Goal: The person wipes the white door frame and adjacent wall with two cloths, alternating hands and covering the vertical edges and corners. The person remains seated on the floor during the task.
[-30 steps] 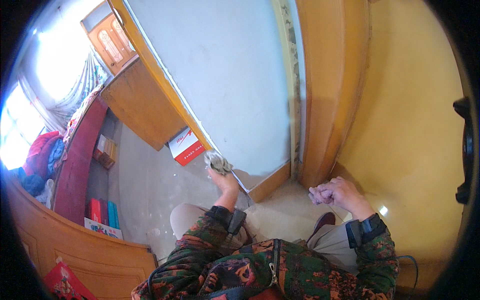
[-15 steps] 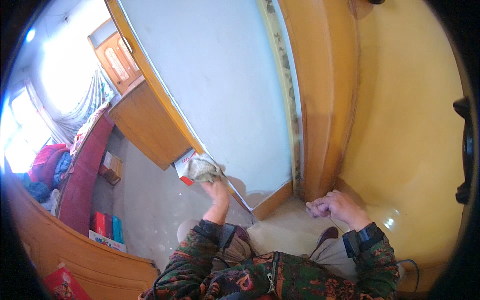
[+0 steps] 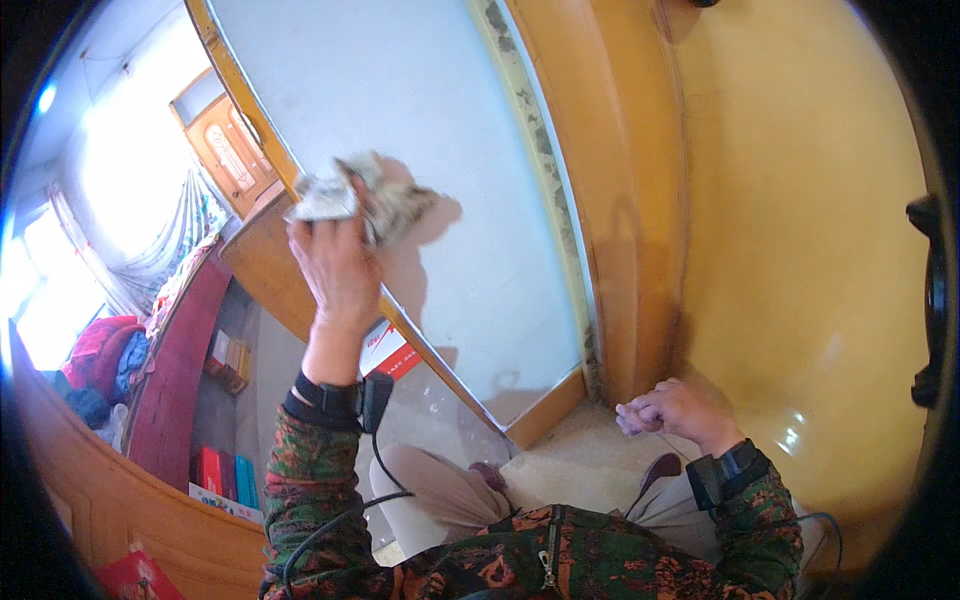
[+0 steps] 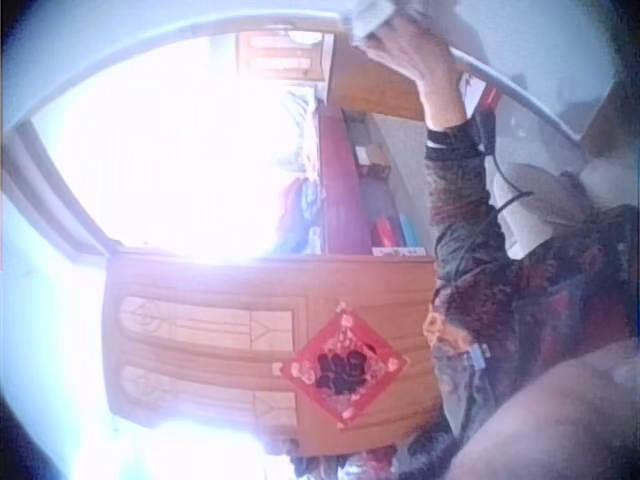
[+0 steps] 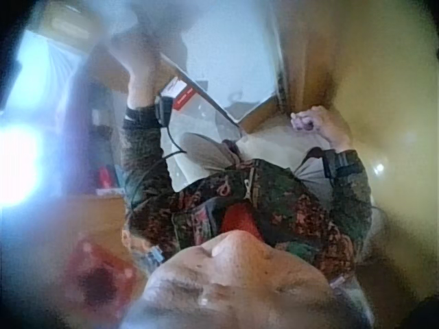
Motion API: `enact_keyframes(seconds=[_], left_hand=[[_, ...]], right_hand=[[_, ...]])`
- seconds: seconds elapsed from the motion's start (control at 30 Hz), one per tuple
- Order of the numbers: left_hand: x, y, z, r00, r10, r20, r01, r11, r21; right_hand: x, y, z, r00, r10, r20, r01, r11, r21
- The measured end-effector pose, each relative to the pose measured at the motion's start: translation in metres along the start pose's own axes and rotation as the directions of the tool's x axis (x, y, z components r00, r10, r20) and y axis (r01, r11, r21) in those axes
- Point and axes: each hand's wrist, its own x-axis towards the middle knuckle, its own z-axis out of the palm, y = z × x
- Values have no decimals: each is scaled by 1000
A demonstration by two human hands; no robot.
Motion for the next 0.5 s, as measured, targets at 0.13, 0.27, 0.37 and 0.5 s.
enact_keyframes(seconds=[0.13,0.27,0.37,0.5], left_hand=[[-66,47,11,932,175,316,-137,981,-137],[-109,72,9,766,446,463,-277,879,-388],[-79,56,13,863,405,302,-260,868,-422],[-1,12,4,996,-28,91,43,984,-171]], right_hand=[[0,-5,-4,994,-82,-66,82,997,9],[2,-11,-5,998,-43,-36,46,995,90],[4,-11,-6,1000,10,0,-10,988,155],[4,-5,-6,998,-6,66,5,1000,13]])
